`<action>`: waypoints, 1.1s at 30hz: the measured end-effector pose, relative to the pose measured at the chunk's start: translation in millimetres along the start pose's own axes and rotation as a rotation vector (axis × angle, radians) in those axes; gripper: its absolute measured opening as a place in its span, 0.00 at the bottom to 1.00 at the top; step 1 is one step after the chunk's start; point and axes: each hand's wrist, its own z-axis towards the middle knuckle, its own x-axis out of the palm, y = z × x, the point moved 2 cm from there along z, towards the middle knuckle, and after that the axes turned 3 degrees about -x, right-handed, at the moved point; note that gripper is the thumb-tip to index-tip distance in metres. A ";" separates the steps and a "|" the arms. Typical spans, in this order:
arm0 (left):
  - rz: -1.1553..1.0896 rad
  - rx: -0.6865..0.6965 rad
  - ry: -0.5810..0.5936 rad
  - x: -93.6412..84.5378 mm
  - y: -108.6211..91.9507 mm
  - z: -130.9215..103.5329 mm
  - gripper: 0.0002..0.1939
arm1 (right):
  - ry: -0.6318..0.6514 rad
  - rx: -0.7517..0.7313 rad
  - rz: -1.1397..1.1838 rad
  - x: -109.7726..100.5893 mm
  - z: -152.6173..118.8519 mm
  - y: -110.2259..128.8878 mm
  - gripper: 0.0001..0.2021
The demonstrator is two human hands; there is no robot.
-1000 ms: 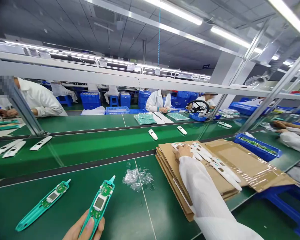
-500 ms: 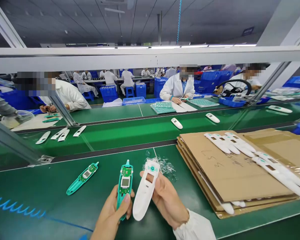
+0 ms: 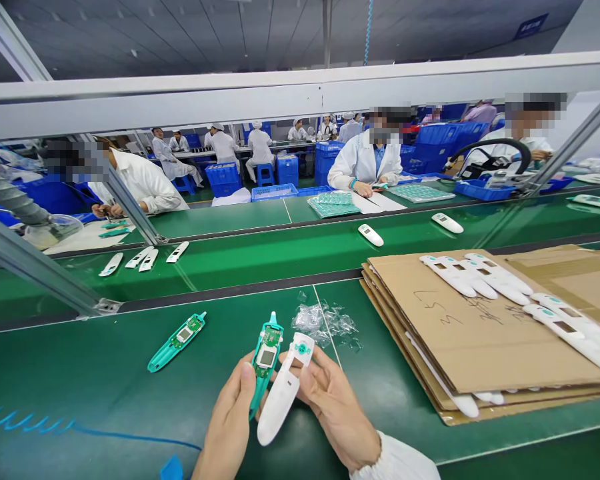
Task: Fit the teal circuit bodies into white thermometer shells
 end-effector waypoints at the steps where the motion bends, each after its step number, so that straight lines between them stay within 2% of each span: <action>1: 0.056 0.013 -0.025 -0.7 1.9 -0.8 0.34 | -0.045 -0.024 -0.036 -1.1 1.4 -2.0 0.29; 3: 0.152 0.086 -0.082 -0.4 5.3 -2.5 0.33 | -0.109 -0.068 -0.094 -3.7 4.2 -8.4 0.30; 5: 0.210 0.205 -0.109 2.0 7.8 -3.6 0.29 | -0.101 -0.083 -0.116 -6.0 6.9 -17.2 0.30; 9: 0.307 0.348 -0.050 4.5 12.5 -1.9 0.22 | -0.060 -0.091 -0.116 -11.3 11.5 -33.6 0.29; 13: 0.399 0.431 0.016 -0.4 15.6 0.7 0.23 | -0.085 -0.127 -0.157 -15.3 15.1 -41.5 0.27; 16: 0.489 0.480 0.052 -2.5 19.8 1.3 0.25 | -0.122 -0.129 -0.198 -15.2 15.2 -38.3 0.27; 20: 0.613 0.543 0.015 -0.5 28.2 0.4 0.23 | -0.213 -0.072 -0.106 -12.3 11.5 -23.1 0.28; 26: 0.671 0.596 0.075 6.9 34.0 -4.1 0.22 | -0.170 -0.008 0.086 -3.6 5.9 -8.6 0.25; 33: 0.669 0.592 0.074 4.9 35.7 -3.2 0.23 | -0.155 0.004 0.071 0.8 3.7 -10.7 0.24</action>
